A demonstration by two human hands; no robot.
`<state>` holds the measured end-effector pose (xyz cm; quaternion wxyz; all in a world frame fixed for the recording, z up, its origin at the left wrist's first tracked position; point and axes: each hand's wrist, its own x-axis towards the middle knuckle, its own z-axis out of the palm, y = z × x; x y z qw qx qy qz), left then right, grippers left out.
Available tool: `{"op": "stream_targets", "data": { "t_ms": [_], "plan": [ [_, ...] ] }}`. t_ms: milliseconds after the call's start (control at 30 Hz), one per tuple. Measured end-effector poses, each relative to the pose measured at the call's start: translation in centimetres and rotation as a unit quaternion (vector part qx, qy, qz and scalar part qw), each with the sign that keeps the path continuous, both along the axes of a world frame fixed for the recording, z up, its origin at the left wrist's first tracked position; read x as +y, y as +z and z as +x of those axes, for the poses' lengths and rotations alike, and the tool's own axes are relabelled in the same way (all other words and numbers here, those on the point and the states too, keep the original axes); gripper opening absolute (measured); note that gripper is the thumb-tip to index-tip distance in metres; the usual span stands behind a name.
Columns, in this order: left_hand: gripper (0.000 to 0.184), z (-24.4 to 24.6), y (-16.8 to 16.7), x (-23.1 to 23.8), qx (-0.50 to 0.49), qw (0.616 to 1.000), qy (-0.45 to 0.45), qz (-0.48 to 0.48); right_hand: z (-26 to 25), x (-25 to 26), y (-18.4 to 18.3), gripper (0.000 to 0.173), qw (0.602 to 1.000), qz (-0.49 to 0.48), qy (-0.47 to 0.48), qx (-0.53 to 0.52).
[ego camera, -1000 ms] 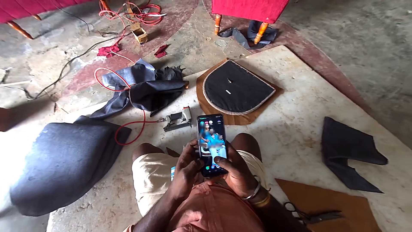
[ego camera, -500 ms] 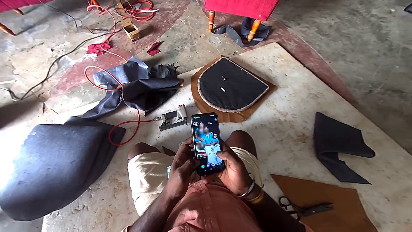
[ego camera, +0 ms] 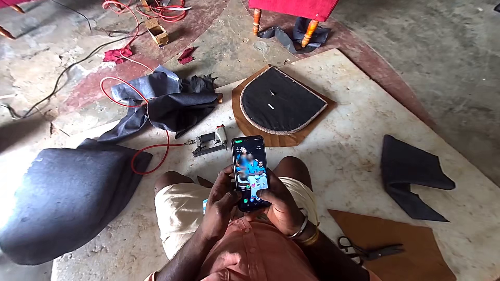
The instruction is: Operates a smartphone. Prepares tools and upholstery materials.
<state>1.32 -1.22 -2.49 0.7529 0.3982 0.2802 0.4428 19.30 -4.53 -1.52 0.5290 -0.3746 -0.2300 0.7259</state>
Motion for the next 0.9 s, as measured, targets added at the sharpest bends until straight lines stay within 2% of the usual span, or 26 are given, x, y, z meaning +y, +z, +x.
{"op": "stream_targets", "data": {
  "t_ms": [367,567,900],
  "plan": [
    [0.048,0.48,0.32,0.06,0.014,1.0,0.011,-0.006,0.07,-0.1,-0.18,0.051,1.0,0.003,-0.005,-0.003],
    [0.054,0.65,0.24,0.1,0.065,0.998,0.021,0.002,-0.03,-0.1,-0.27,0.052,1.0,0.013,-0.002,-0.012],
    [0.056,0.72,0.38,0.15,0.071,0.997,0.019,0.001,-0.11,-0.04,-0.24,0.054,1.0,0.018,-0.003,-0.025]
  ]
}}
